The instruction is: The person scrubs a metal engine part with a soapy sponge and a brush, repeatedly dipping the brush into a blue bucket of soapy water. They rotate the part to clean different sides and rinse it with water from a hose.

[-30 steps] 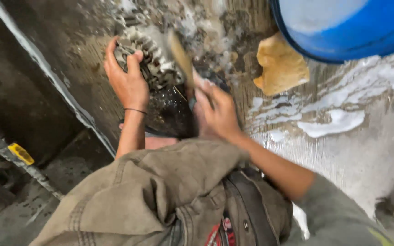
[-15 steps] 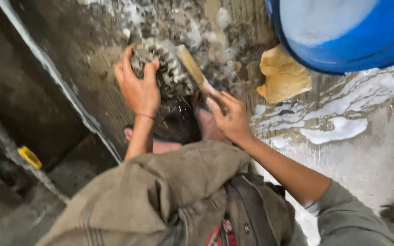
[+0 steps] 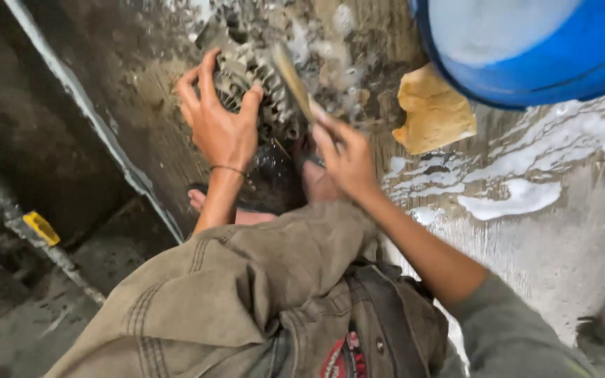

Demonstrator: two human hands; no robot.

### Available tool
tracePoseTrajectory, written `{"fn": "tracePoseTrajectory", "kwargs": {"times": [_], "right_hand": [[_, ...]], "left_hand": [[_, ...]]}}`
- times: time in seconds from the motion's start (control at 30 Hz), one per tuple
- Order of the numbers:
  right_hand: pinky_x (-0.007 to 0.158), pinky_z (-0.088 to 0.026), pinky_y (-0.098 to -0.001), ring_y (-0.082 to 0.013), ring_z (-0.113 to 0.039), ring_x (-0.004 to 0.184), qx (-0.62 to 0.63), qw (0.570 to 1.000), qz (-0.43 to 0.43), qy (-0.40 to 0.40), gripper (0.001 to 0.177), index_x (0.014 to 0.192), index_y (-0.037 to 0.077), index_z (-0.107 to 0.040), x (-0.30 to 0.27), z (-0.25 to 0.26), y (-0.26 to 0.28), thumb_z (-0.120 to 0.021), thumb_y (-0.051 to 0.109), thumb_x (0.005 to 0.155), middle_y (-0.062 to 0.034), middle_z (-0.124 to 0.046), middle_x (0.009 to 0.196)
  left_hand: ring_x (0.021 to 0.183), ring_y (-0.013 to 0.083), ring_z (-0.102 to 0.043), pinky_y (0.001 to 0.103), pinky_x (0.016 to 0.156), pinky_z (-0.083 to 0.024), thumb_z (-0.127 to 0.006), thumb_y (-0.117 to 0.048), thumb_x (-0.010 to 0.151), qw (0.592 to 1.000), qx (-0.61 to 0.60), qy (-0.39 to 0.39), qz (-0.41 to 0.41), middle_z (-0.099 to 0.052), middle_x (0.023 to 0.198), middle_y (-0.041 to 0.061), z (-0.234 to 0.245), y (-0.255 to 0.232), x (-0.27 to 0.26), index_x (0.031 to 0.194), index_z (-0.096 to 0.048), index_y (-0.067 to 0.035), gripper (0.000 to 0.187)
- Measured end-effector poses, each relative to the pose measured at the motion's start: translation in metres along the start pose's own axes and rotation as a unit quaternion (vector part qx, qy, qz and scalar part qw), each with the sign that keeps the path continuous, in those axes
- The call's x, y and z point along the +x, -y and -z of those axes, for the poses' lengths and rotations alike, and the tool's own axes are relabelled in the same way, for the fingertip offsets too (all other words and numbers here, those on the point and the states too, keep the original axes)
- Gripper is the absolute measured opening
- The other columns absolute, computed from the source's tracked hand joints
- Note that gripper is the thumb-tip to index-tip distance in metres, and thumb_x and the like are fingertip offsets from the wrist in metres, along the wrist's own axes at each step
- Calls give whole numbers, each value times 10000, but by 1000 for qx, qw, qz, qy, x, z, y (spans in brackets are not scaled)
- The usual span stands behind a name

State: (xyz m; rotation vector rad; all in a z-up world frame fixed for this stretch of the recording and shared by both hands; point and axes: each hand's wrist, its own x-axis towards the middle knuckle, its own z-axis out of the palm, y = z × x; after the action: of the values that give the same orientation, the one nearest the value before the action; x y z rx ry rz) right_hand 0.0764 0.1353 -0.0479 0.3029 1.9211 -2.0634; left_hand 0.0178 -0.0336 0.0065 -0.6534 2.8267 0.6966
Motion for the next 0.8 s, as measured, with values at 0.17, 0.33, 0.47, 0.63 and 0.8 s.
{"fn": "tracePoseTrajectory", "kwargs": {"times": [0.17, 0.33, 0.47, 0.63, 0.8], "right_hand": [[1037, -545, -309, -170, -675, 1222, -48, 996, 52, -46, 345, 1275, 33, -706, 70, -15, -40, -611, 245, 1021, -96, -712, 1298], [1170, -431, -282, -137, -562, 1338, 4, 999, -41, 14, 369, 1388, 33, -610, -25, 9, 52, -570, 129, 1034, -103, -622, 1428], [1179, -466, -346, -226, -593, 1348, -28, 998, 45, -18, 340, 1375, 4, -611, 32, -3, 10, -571, 145, 1069, -139, -628, 1413], [1185, -464, -356, -219, -577, 1366, 7, 999, 38, -33, 348, 1385, 18, -606, 52, -11, 3, -566, 162, 1071, -135, -621, 1427], [1176, -452, -314, -177, -581, 1340, -9, 1000, -6, -21, 357, 1394, 21, -600, 1, -4, 22, -557, 140, 1060, -115, -626, 1420]], "left_hand": [[1230, 414, -489, 505, 610, -476, -676, -528, 971, 994, 34, -11, -99, -375, 1441, 71, -9, 2, -6, 1463, -443, -357, 571], [1198, 406, -489, 539, 589, -513, -685, -490, 870, 995, 78, -22, -58, -425, 1407, 74, -11, -9, -3, 1438, -499, -325, 620], [1270, 410, -465, 519, 618, -507, -638, -603, 970, 994, 57, -12, -92, -376, 1487, 81, -18, 2, -4, 1495, -427, -359, 616], [1273, 435, -459, 574, 591, -530, -721, -543, 879, 993, 88, -8, -78, -392, 1452, 76, -13, -9, 0, 1461, -479, -343, 661], [1345, 431, -421, 540, 661, -574, -679, -574, 959, 990, 92, -1, -108, -344, 1521, 97, -14, 8, -2, 1500, -441, -345, 634]]}}
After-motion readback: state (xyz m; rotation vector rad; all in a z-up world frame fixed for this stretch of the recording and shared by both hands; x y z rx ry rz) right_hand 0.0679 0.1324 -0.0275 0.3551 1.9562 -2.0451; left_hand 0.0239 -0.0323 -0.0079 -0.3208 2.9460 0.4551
